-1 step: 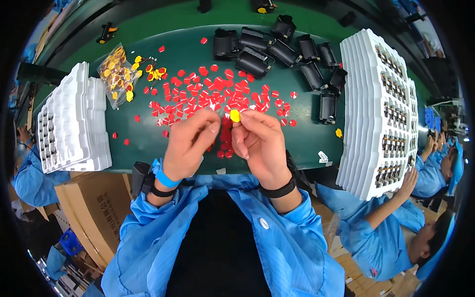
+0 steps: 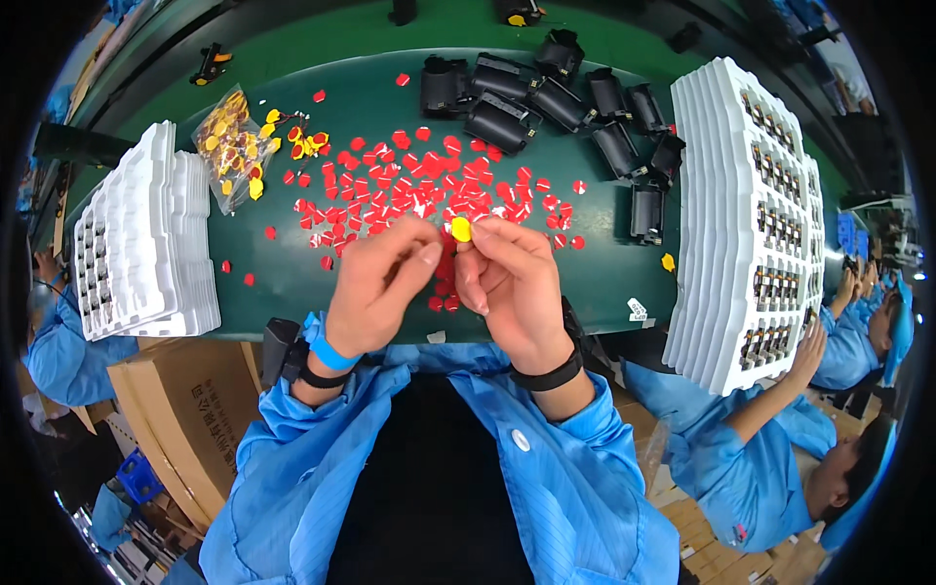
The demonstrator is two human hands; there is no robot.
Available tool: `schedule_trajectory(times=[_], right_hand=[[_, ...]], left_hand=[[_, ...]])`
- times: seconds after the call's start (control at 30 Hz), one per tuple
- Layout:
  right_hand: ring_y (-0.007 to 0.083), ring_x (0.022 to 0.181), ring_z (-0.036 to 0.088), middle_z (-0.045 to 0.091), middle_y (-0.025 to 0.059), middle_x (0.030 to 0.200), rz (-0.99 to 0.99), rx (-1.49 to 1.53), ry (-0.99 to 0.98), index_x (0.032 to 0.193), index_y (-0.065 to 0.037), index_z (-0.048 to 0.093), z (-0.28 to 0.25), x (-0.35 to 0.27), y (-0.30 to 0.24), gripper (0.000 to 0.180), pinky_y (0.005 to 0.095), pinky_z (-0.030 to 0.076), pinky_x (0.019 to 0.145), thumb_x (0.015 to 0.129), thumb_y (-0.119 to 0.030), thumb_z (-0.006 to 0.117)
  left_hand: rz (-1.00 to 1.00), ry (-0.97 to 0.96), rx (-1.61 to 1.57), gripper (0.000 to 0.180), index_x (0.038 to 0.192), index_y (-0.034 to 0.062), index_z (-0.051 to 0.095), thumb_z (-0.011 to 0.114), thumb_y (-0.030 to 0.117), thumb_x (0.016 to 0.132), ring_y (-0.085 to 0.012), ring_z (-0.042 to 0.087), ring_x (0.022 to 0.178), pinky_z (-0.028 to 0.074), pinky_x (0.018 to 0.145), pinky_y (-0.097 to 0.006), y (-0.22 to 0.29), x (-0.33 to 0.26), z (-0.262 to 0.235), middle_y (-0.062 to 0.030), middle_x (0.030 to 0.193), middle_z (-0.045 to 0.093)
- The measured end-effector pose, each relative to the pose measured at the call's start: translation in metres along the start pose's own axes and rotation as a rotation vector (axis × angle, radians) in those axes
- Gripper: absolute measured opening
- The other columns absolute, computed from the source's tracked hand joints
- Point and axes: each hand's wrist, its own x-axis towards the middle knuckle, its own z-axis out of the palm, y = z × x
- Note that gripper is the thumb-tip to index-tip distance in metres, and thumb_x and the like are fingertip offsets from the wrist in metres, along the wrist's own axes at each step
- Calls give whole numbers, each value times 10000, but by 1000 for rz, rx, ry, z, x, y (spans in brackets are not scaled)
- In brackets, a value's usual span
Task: Assembling electronic components by attaching small yellow stickers to black plastic housings.
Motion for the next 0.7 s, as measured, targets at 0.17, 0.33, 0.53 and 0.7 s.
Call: schedule_trajectory(times=[0.17, 0.33, 0.53, 0.7], right_hand=[[140, 466, 514, 616, 93, 658, -13, -82, 57, 942, 37, 647, 6, -4, 8, 194, 253, 372, 435, 999, -123, 555], [130, 461, 504, 616, 102, 675, -21, -135, 33, 959, 40, 653, 0, -9, 10, 178, 239, 355, 429, 991, -109, 561], [120, 477, 392, 463, 46, 613, -144, 121, 68, 875, 7, 545, -8, -23, -14, 209, 260, 277, 427, 1014, -128, 465], [121, 474, 397, 492, 62, 617, -306, 26, 112, 887, 13, 540, -26, -25, -25, 225, 256, 273, 427, 1027, -139, 450]], left_hand=[[-50, 69, -186, 67, 993, 2, 614, 590, 55, 959, -67, 541, 591, 409, 528, -258, -6, -5, 16, -46, 684, 582], [45, 57, -98, 19, 909, 15, 618, 606, 29, 912, -81, 547, 540, 415, 495, -266, -7, -6, 14, -45, 655, 584], [125, 238, 659, 59, 772, 46, 593, 648, 39, 792, -233, 605, 512, 446, 490, -349, -5, 2, -48, -105, 610, 593], [-58, 69, 1200, 187, 765, 43, 603, 620, 213, 841, -389, 619, 605, 469, 542, -484, -40, 27, -99, -161, 641, 617]])
